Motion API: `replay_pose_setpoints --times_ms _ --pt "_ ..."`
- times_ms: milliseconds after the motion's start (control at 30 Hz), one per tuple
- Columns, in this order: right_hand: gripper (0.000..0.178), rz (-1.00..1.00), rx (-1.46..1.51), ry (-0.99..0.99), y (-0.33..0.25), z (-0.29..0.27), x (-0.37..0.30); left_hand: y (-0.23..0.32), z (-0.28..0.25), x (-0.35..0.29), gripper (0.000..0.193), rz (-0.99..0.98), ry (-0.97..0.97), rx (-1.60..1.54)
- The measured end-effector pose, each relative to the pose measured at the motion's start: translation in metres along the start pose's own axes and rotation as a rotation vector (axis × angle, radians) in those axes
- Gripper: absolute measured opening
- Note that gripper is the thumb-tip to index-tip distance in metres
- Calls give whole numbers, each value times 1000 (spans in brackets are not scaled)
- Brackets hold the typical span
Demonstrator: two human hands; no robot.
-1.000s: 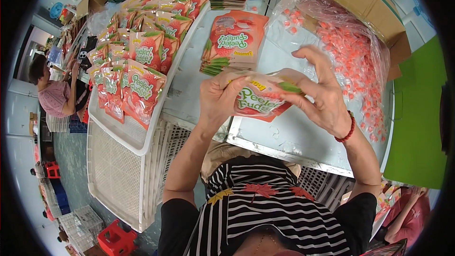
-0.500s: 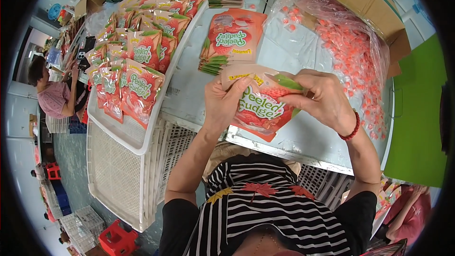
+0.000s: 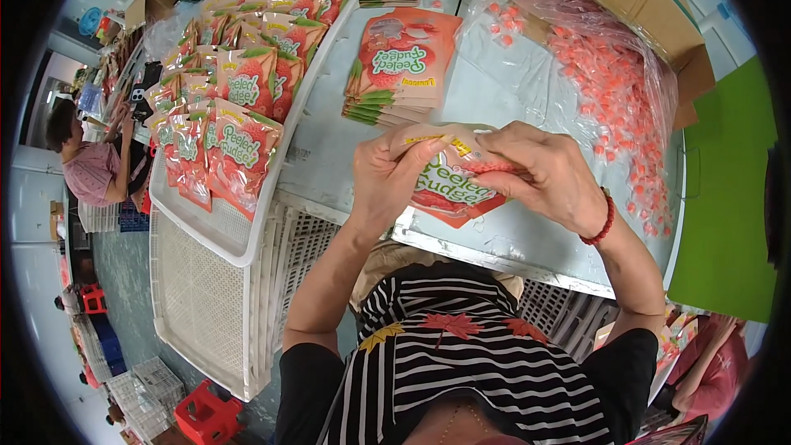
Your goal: Packaging individual candies into resealable bags and organizing them into trays.
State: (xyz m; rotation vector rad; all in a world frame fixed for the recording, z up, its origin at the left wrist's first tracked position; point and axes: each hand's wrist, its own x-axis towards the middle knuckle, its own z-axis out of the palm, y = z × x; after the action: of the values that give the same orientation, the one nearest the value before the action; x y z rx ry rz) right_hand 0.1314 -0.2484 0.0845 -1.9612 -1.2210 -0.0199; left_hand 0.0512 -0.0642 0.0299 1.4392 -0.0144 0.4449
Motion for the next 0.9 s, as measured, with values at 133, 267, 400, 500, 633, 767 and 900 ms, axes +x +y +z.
replay_pose_setpoints --times_ms 133,267,400,500,633,767,900 --pt "28 29 -49 -327 6 -10 2 -5 1 -8 14 -43 14 48" --pt "27 125 -205 -620 8 -15 4 -9 0 -7 14 -57 -24 133" --pt "21 -85 -121 -177 15 -2 -3 -7 -9 6 14 -114 -12 -15" --pt "20 154 -17 -105 5 -4 -3 -11 -13 9 14 -122 -11 -62" --pt "35 360 125 -71 -7 -6 6 -13 -10 3 13 -59 77 -138" --pt "26 369 94 -155 3 -4 5 -5 -3 0 15 -56 79 40" --pt "19 234 9 -243 10 8 8 -17 -2 -3 17 -73 59 36"
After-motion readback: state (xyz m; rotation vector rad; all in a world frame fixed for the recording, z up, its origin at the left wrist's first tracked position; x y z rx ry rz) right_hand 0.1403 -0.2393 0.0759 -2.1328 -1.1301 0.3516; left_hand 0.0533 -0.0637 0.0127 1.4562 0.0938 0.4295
